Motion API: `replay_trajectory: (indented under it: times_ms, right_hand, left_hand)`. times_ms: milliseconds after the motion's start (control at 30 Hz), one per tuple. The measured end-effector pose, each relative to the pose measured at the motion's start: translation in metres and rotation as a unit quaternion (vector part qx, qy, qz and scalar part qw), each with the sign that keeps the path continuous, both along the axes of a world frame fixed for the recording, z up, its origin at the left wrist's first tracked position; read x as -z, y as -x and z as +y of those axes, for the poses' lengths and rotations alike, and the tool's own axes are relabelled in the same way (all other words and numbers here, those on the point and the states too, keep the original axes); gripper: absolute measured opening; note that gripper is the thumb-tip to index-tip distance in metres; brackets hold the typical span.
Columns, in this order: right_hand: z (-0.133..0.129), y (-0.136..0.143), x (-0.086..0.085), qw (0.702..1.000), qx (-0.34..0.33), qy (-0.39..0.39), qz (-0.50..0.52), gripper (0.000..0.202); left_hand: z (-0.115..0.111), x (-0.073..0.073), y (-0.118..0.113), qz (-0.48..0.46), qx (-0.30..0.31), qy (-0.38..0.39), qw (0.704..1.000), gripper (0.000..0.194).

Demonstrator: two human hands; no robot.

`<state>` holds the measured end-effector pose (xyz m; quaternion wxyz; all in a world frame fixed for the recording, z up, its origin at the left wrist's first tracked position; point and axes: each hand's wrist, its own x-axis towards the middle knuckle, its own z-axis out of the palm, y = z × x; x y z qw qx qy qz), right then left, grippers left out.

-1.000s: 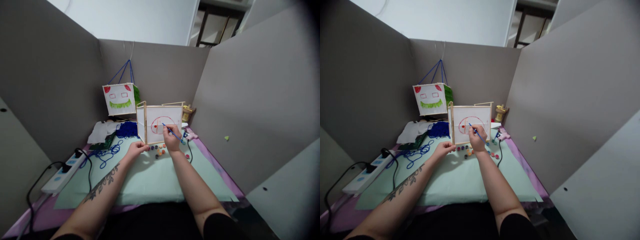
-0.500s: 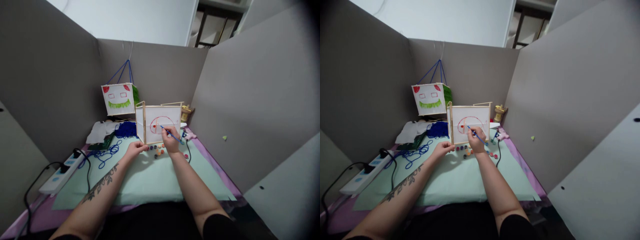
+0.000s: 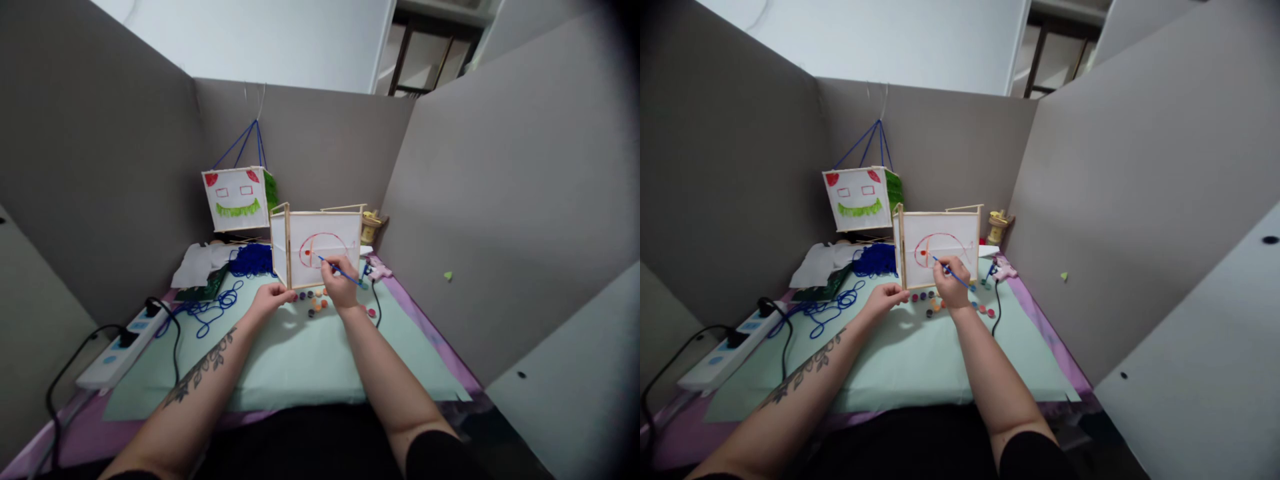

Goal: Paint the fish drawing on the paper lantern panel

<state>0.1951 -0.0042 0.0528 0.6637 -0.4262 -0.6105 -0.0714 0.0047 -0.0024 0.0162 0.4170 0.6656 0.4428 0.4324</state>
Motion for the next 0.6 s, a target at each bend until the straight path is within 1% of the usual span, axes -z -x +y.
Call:
replay_trajectory:
  times_ms: [100, 233, 333, 433, 600]
  right_hand:
    - [-0.0035, -0.0022, 0.0041, 1.000, -0.001, -0.002, 0.000, 0.008]
    - [-0.0027, -0.0029, 0.0039, 1.000, -0.005, -0.015, 0.012, 0.006]
    - [-0.0003, -0.0017, 0.0038, 1.000, -0.001, -0.004, -0.002, 0.007]
    - [-0.0007, -0.0015, 0.0076, 1.000, 0.000, 0.012, -0.021, 0.008]
    - [-0.0042, -0.0027, 0.0098, 1.000, 0.004, 0.001, -0.008, 0.007]
  left_hand:
    - [0.0007, 0.0011, 0.0003, -0.002, 0.002, 0.000, 1.000, 0.035]
    - [0.0013, 0.0017, 0.0005, -0.012, 0.007, 0.005, 1.000, 0.034]
    - [0.0002, 0.0005, 0.0002, -0.012, 0.006, 0.008, 1.000, 0.033]
    - [-0.0008, -0.0007, -0.0003, -0.008, 0.002, 0.007, 1.000, 0.035]
    - [0.0002, 0.0004, 0.0002, -0.003, 0.003, 0.002, 1.000, 0.036]
